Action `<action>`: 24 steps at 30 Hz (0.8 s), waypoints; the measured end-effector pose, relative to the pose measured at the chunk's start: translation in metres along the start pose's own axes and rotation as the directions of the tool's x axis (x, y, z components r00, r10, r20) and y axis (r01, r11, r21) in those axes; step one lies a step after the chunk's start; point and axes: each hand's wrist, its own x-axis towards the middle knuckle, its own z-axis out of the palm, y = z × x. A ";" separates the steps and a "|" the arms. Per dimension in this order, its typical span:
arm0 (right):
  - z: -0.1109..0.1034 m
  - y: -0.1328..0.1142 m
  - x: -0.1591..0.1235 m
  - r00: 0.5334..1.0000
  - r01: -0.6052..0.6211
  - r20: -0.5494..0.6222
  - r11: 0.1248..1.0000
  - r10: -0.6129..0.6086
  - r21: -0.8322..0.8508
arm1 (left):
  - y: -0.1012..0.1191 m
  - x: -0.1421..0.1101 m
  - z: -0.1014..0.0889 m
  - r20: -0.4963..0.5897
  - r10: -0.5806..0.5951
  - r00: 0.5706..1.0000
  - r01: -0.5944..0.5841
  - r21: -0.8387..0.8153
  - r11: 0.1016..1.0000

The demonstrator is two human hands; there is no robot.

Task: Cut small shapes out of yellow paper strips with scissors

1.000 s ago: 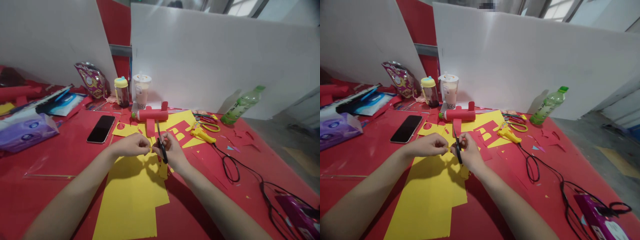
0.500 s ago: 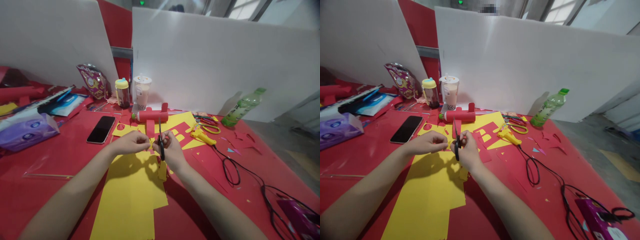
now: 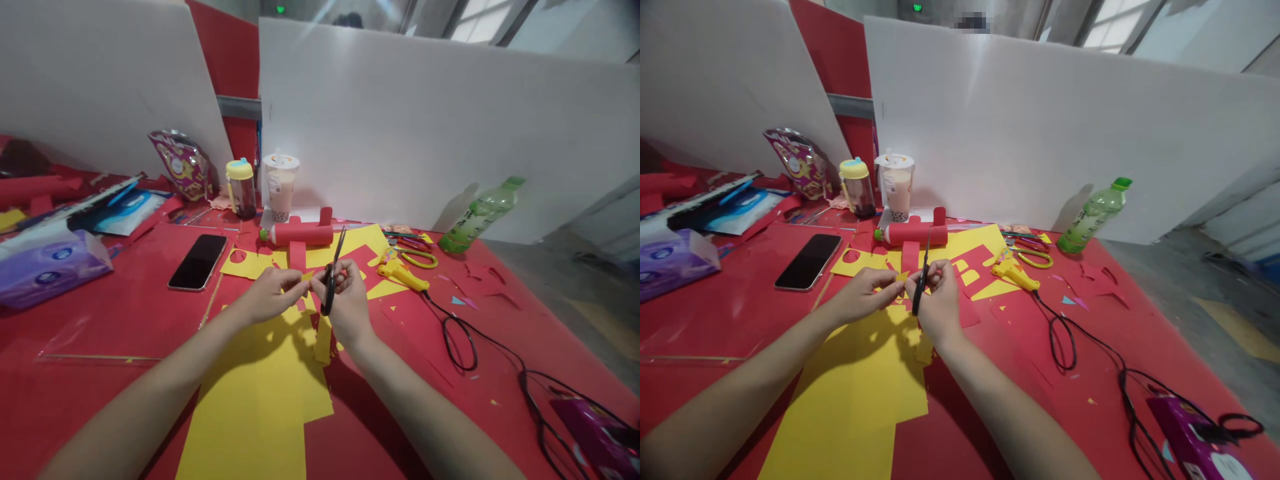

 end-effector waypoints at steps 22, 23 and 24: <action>-0.020 -0.002 -0.018 0.958 -0.200 0.203 0.979 0.202 -0.033 | 0.008 -0.004 -0.006 0.152 -0.124 0.981 0.181 -0.458 0.870; -0.022 0.000 -0.020 0.948 -0.213 0.233 0.976 0.216 -0.035 | 0.008 -0.004 -0.006 0.147 -0.124 0.981 0.180 -0.480 0.859; -0.024 0.003 -0.022 0.938 -0.224 0.264 0.974 0.225 -0.034 | 0.008 -0.004 -0.006 0.139 -0.126 0.982 0.179 -0.500 0.847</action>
